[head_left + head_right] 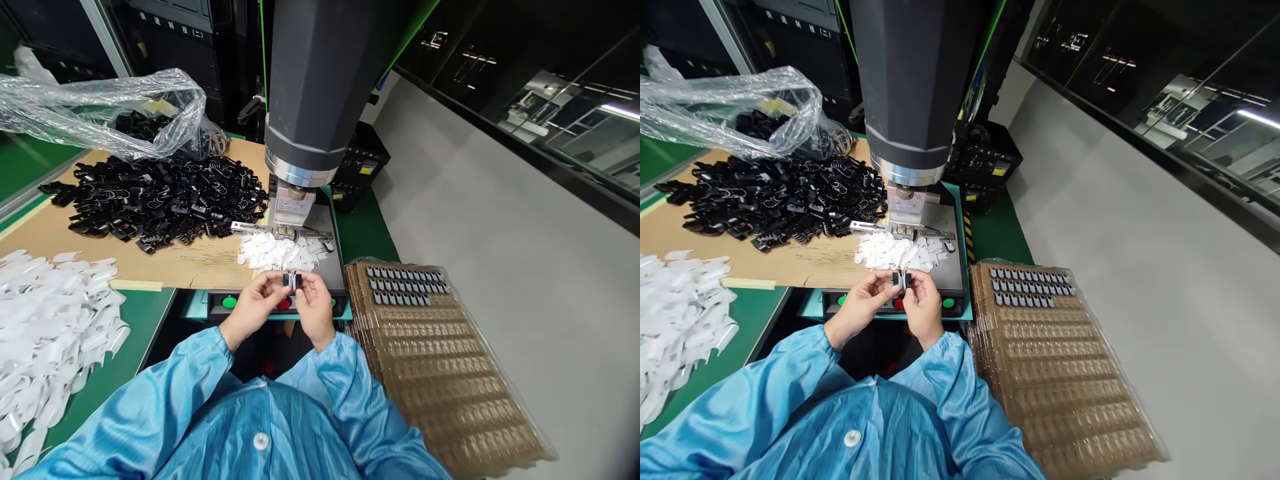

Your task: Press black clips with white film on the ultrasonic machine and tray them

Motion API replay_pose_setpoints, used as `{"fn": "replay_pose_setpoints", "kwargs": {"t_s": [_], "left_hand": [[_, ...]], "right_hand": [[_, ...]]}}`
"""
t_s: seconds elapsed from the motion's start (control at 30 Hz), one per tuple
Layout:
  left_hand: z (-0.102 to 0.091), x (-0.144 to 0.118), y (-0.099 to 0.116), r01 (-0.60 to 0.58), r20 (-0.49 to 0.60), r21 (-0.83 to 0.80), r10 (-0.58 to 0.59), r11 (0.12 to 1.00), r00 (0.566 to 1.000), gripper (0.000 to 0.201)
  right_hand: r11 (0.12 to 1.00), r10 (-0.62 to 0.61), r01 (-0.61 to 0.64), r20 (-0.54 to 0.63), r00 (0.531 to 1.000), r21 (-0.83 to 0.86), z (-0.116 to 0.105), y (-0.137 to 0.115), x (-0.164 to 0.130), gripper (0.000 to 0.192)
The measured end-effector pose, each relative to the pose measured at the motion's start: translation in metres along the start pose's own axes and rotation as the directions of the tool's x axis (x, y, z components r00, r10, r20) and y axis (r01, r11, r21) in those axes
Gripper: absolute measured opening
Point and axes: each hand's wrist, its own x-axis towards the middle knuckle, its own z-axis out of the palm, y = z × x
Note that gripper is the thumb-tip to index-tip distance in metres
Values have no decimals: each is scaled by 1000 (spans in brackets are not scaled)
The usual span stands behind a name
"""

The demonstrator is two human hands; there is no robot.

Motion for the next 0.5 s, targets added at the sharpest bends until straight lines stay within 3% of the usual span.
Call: {"fn": "replay_pose_setpoints", "kwargs": {"t_s": [0.5], "left_hand": [[1, -4, 1, 17, 2, 27, -17, 999, 1000, 48]], "right_hand": [[999, -37, 37, -4, 999, -13, -2, -3, -5, 35]]}}
